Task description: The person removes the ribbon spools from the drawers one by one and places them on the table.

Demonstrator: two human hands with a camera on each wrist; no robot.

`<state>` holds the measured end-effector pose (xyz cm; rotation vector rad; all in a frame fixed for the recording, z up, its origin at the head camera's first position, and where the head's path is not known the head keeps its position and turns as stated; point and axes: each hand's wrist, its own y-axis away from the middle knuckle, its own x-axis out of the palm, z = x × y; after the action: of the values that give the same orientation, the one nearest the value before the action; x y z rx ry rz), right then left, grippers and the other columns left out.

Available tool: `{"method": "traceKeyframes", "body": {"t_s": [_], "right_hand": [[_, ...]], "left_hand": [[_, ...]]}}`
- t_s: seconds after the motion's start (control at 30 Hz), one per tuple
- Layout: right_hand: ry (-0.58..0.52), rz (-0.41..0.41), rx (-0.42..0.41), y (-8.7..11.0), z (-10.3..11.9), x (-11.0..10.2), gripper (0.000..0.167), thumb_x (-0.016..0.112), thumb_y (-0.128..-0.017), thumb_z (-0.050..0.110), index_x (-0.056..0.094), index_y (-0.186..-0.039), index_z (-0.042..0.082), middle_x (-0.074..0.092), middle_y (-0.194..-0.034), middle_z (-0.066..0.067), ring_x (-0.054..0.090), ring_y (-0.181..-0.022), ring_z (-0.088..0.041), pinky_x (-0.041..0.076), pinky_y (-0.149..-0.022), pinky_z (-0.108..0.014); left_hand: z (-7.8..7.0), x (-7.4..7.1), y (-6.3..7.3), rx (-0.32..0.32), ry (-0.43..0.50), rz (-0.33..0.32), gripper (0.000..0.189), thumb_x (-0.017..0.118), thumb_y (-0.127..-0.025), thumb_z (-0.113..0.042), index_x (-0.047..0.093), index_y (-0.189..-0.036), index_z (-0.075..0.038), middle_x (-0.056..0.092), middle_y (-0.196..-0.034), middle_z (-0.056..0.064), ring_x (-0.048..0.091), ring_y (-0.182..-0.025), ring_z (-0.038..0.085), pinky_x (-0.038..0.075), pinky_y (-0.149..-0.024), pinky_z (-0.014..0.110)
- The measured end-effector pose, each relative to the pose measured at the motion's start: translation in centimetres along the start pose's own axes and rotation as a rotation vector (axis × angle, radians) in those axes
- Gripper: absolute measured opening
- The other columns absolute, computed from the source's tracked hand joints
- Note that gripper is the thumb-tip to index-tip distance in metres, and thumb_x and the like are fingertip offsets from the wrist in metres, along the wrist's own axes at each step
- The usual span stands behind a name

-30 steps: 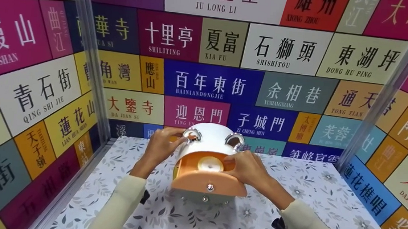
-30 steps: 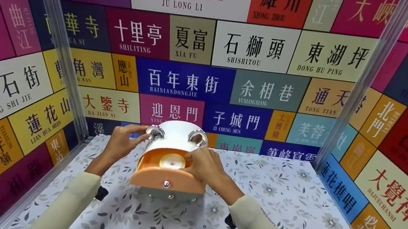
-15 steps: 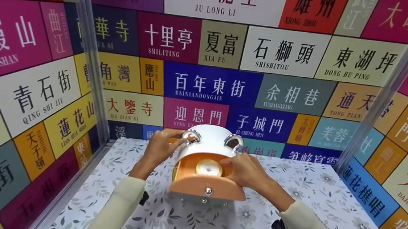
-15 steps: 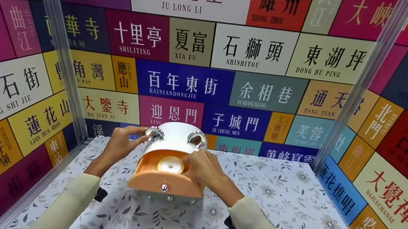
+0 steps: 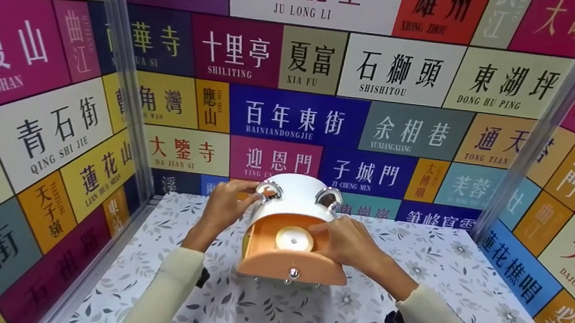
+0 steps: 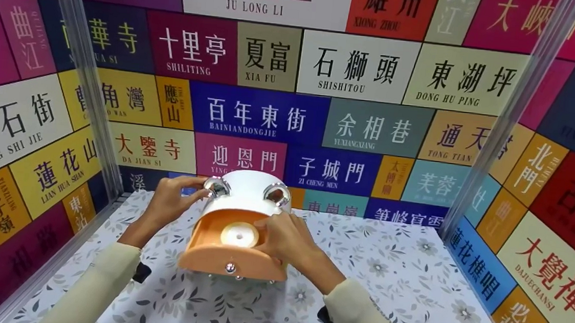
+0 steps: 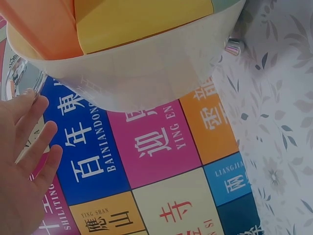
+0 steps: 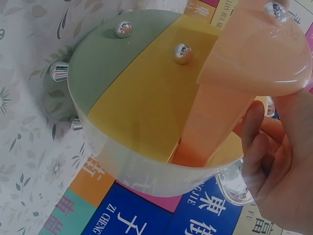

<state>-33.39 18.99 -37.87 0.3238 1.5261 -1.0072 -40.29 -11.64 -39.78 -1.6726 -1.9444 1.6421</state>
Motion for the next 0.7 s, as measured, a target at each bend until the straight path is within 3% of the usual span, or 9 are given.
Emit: {"method": "traceKeyframes", "body": {"t_s": [0.2,0.4,0.57,0.7], "right_hand": [[0.025,0.004,0.011,-0.9,0.1,0.3,0.040,0.085,-0.073,0.063,0.079,-0.087,0.026,0.056,-0.061,0.013,0.046,-0.056,-0.008,0.038,-0.048,-0.027],[0.034,0.053,0.014,-1.5,0.5,0.9,0.039,0.084,-0.074,0.061,0.073,-0.076,0.024,0.034,-0.052,0.016,0.037,-0.049,-0.007,0.034,-0.046,-0.027],[0.070,0.047,-0.009,-1.8,0.7,1.2,0.040,0.083,-0.074,0.062,0.069,-0.073,0.025,0.033,-0.052,0.016,0.041,-0.050,-0.009,0.035,-0.047,-0.029],[0.087,0.034,-0.009,-2.2,0.5,1.3,0.041,0.082,-0.073,0.053,0.057,-0.063,0.023,0.033,-0.052,0.016,0.045,-0.052,-0.011,0.038,-0.048,-0.029]], "left_hand": [[-0.1,-0.1,0.1,-0.010,0.005,0.004,0.030,0.084,-0.090,-0.018,0.079,-0.118,-0.011,0.078,-0.112,0.007,0.076,-0.100,0.022,0.063,-0.084,0.034],[-0.2,0.0,0.3,-0.029,-0.003,0.017,0.030,0.084,-0.089,-0.018,0.079,-0.118,-0.013,0.079,-0.110,0.004,0.075,-0.099,0.020,0.062,-0.088,0.034],[-0.2,0.0,0.3,-0.020,0.000,0.009,0.030,0.084,-0.090,-0.018,0.079,-0.118,-0.012,0.079,-0.109,0.004,0.076,-0.099,0.020,0.062,-0.089,0.035],[-0.2,0.0,0.1,0.001,-0.002,0.002,0.030,0.084,-0.090,-0.019,0.079,-0.119,-0.012,0.079,-0.110,0.004,0.075,-0.100,0.020,0.062,-0.089,0.035]]}}
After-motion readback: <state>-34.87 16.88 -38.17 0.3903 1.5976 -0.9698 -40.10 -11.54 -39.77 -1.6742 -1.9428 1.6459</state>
